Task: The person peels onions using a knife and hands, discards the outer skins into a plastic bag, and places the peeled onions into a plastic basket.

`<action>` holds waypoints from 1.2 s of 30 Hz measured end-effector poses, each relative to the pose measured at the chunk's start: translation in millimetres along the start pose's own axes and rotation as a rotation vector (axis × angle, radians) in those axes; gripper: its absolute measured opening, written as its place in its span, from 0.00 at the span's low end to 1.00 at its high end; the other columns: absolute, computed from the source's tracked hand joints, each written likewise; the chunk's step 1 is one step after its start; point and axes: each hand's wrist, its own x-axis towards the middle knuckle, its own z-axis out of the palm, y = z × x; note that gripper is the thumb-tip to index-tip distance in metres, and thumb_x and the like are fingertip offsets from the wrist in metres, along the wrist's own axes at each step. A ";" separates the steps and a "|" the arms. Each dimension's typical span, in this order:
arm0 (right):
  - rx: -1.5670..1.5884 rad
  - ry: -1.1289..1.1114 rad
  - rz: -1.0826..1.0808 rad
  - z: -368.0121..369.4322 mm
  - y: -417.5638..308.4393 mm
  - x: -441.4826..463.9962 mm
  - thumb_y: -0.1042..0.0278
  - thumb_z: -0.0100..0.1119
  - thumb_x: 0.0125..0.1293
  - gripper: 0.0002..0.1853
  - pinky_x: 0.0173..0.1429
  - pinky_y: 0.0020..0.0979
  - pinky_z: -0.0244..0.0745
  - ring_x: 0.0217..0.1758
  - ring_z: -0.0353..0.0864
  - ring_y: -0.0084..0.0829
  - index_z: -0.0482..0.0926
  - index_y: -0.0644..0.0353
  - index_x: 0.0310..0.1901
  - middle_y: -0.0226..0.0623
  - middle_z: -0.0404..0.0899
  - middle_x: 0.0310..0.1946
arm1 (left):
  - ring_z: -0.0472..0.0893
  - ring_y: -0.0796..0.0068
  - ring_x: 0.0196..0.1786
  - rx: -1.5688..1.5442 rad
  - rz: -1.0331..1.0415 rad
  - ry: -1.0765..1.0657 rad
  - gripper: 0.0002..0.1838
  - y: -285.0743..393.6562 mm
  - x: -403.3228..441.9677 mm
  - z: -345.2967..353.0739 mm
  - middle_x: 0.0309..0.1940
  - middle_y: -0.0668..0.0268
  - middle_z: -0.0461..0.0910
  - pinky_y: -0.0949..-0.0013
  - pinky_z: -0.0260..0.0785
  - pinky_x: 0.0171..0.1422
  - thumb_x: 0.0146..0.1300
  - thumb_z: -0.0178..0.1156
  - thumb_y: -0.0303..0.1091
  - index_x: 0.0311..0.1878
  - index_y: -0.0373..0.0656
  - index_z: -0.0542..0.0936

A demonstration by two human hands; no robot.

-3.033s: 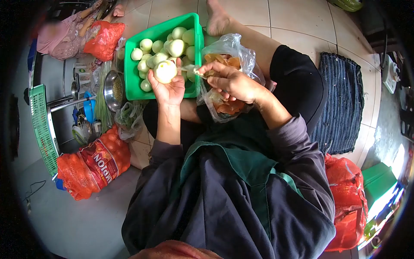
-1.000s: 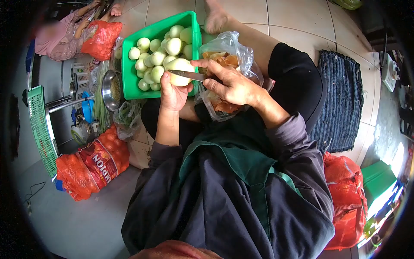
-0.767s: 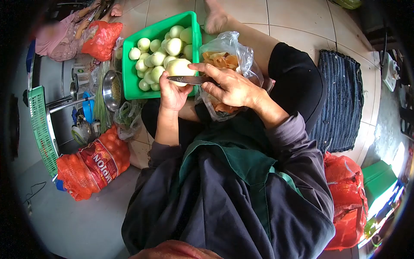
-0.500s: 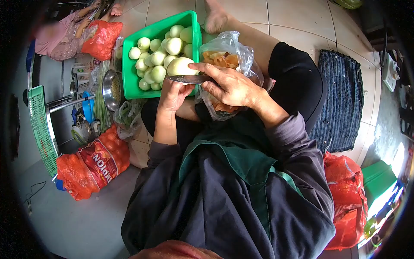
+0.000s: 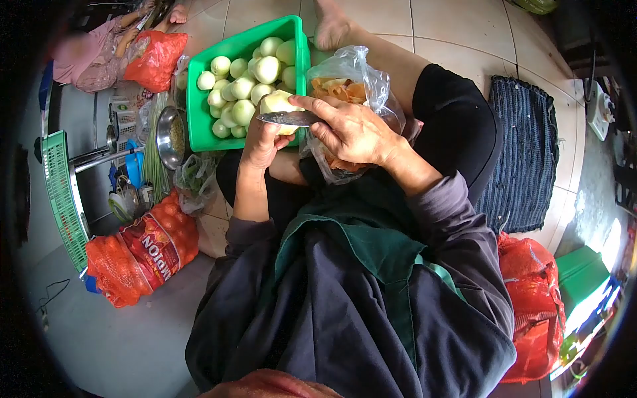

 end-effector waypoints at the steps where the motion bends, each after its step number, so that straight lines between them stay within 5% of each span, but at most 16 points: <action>1: 0.002 0.017 -0.001 2.1 0.3 -0.3 0.68 0.51 0.68 0.26 0.45 0.43 0.78 0.41 0.81 0.51 0.62 0.51 0.67 0.50 0.78 0.46 | 0.72 0.87 0.26 0.009 -0.016 0.001 0.33 1.2 -0.1 0.1 0.35 0.70 0.75 0.85 0.61 0.23 0.56 0.65 0.56 0.56 0.44 0.69; 8: -0.094 0.124 -0.060 9.8 12.9 0.3 0.68 0.50 0.68 0.23 0.44 0.44 0.78 0.40 0.81 0.51 0.65 0.56 0.65 0.49 0.78 0.45 | 0.74 0.84 0.31 0.019 0.005 -0.026 0.31 -0.3 -1.1 10.4 0.39 0.69 0.76 0.80 0.68 0.31 0.57 0.66 0.49 0.57 0.42 0.68; 10: 0.017 0.091 0.007 7.1 12.5 -0.8 0.68 0.48 0.70 0.20 0.50 0.41 0.76 0.46 0.80 0.50 0.67 0.58 0.63 0.50 0.78 0.45 | 0.75 0.83 0.33 0.010 -0.011 -0.051 0.30 -6.0 0.9 7.1 0.41 0.68 0.76 0.79 0.69 0.33 0.56 0.66 0.48 0.57 0.42 0.68; 18: 0.494 0.028 0.270 -4.6 1.7 2.4 0.69 0.45 0.73 0.20 0.60 0.35 0.69 0.56 0.76 0.34 0.67 0.58 0.65 0.43 0.78 0.49 | 0.76 0.82 0.32 -0.166 0.042 -0.099 0.33 -4.6 -1.2 8.2 0.42 0.66 0.75 0.83 0.61 0.24 0.55 0.66 0.44 0.61 0.43 0.64; 22: 0.440 -0.057 0.197 0.1 3.9 -0.2 0.69 0.46 0.72 0.23 0.61 0.36 0.69 0.56 0.75 0.34 0.62 0.56 0.68 0.43 0.78 0.51 | 0.77 0.81 0.32 -0.249 0.039 -0.091 0.34 -9.8 1.3 2.7 0.43 0.66 0.75 0.83 0.60 0.22 0.55 0.65 0.43 0.62 0.45 0.63; 26: 0.311 -0.138 0.293 -7.7 -10.2 3.7 0.69 0.47 0.70 0.25 0.59 0.38 0.71 0.54 0.79 0.45 0.60 0.56 0.68 0.52 0.79 0.48 | 0.76 0.83 0.33 -0.261 0.077 -0.004 0.36 -14.3 3.8 5.2 0.43 0.67 0.75 0.84 0.59 0.21 0.53 0.70 0.47 0.61 0.47 0.65; 29: 0.189 0.029 0.117 4.7 -0.5 1.4 0.69 0.47 0.70 0.25 0.56 0.39 0.73 0.50 0.81 0.48 0.62 0.58 0.68 0.53 0.80 0.44 | 0.76 0.82 0.38 -0.239 0.076 0.030 0.36 -15.6 5.2 3.8 0.44 0.68 0.75 0.81 0.68 0.29 0.52 0.72 0.47 0.60 0.44 0.67; 32: 0.133 0.106 0.227 9.3 9.7 -0.8 0.67 0.47 0.71 0.23 0.55 0.38 0.73 0.48 0.81 0.47 0.63 0.58 0.67 0.52 0.80 0.43 | 0.76 0.79 0.45 -0.174 0.224 0.065 0.35 -18.6 7.3 12.0 0.47 0.67 0.75 0.74 0.73 0.44 0.52 0.72 0.44 0.59 0.40 0.68; 33: 0.171 0.111 0.238 8.5 11.3 -0.8 0.67 0.47 0.71 0.23 0.56 0.38 0.73 0.49 0.81 0.46 0.64 0.58 0.67 0.52 0.80 0.44 | 0.75 0.76 0.50 -0.161 0.233 0.071 0.35 -19.0 6.6 13.3 0.48 0.66 0.75 0.70 0.70 0.57 0.52 0.73 0.42 0.59 0.38 0.68; 36: 0.315 0.105 0.303 8.6 12.5 -0.7 0.66 0.46 0.72 0.23 0.57 0.37 0.72 0.51 0.80 0.44 0.64 0.59 0.67 0.51 0.79 0.44 | 0.75 0.77 0.50 -0.182 0.250 0.107 0.35 -17.3 7.8 19.6 0.49 0.66 0.75 0.71 0.71 0.55 0.51 0.73 0.41 0.59 0.39 0.68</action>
